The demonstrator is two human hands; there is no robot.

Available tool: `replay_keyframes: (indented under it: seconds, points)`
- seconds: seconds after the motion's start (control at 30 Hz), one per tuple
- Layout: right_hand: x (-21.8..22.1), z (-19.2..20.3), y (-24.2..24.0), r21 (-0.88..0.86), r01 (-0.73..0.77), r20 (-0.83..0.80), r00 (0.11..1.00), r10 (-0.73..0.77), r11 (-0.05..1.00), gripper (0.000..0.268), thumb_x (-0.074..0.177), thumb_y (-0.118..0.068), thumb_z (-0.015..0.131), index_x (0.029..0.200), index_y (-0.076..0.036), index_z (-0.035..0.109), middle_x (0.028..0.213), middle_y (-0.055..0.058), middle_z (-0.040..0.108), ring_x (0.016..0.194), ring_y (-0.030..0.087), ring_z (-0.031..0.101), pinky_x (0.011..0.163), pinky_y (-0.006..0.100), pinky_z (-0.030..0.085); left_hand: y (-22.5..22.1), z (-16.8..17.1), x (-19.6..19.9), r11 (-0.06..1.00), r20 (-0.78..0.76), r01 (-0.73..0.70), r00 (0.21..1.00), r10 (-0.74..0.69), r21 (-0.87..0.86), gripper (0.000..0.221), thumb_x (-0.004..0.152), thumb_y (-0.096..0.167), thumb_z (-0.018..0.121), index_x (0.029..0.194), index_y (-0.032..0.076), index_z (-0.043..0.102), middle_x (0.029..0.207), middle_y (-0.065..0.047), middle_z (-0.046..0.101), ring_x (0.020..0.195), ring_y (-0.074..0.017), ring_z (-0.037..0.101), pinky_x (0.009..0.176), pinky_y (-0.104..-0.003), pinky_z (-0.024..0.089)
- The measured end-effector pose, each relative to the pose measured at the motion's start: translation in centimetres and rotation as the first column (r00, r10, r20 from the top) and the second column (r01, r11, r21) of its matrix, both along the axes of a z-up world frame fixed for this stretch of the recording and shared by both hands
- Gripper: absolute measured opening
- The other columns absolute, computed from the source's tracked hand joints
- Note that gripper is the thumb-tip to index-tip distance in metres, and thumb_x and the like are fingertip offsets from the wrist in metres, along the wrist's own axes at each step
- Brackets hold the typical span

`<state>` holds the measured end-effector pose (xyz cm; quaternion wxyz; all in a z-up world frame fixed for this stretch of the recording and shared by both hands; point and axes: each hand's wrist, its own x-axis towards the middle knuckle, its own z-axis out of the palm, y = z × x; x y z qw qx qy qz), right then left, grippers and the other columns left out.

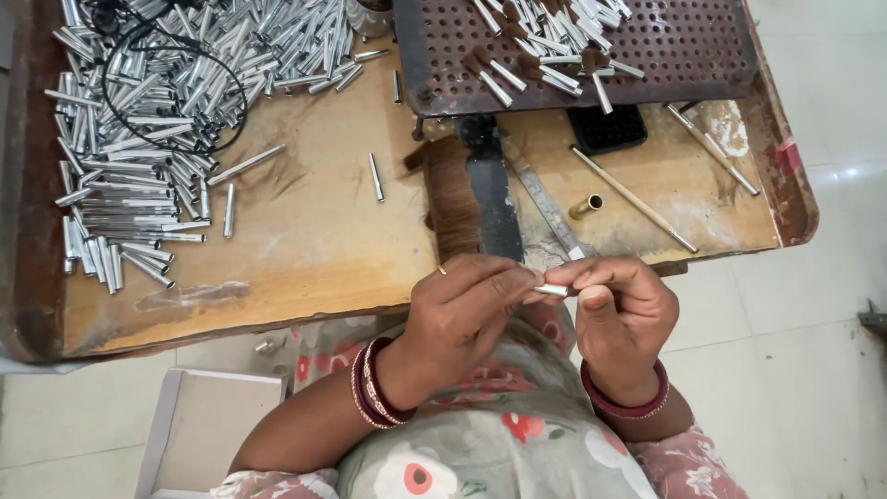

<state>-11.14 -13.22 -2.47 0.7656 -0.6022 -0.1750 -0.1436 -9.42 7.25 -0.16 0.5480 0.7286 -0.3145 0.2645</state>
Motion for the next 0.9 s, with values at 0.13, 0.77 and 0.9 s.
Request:
replay_keyframes:
  seconds: [0.13, 0.77, 0.9]
  points:
    - [-0.1, -0.1, -0.4, -0.106, 0.051, 0.032, 0.998, -0.048, 0.993, 0.026, 0.109, -0.019, 0.07, 0.104, 0.005, 0.06, 0.101, 0.02, 0.072, 0.094, 0.02, 0.072, 0.086, 0.032, 0.06, -0.1, -0.1, 0.0, 1.0, -0.012, 0.008, 1.0, -0.008, 0.0, 0.035, 0.08, -0.012, 0.068, 0.111, 0.003, 0.071, 0.108, -0.011, 0.072, 0.098, -0.0272, 0.074, 0.086, -0.036, 0.061]
    - [0.1, 6.7, 1.1, -0.632, 0.227, 0.352, 0.936, 0.013, 0.741, 0.054, 0.072, -0.037, 0.084, 0.107, 0.002, 0.07, 0.112, 0.024, 0.072, 0.105, 0.031, 0.072, 0.092, 0.037, 0.061, 0.7, 0.5, -0.7, 0.997, -0.06, -0.009, 0.998, 0.004, -0.079, 0.021, 0.086, -0.006, 0.078, 0.104, 0.003, 0.07, 0.1, -0.011, 0.071, 0.091, -0.0254, 0.073, 0.078, -0.033, 0.06]
    - [-0.4, 1.2, -1.2, -0.371, 0.233, 0.225, 0.962, -0.156, 0.899, 0.055, 0.08, -0.04, 0.084, 0.116, -0.002, 0.068, 0.111, 0.013, 0.073, 0.1, 0.02, 0.073, 0.084, 0.029, 0.061, 0.7, 0.6, -0.6, 0.992, -0.095, 0.019, 0.995, -0.03, -0.121, 0.019, 0.087, -0.007, 0.078, 0.102, 0.001, 0.069, 0.097, -0.012, 0.07, 0.089, -0.0256, 0.073, 0.077, -0.033, 0.06]
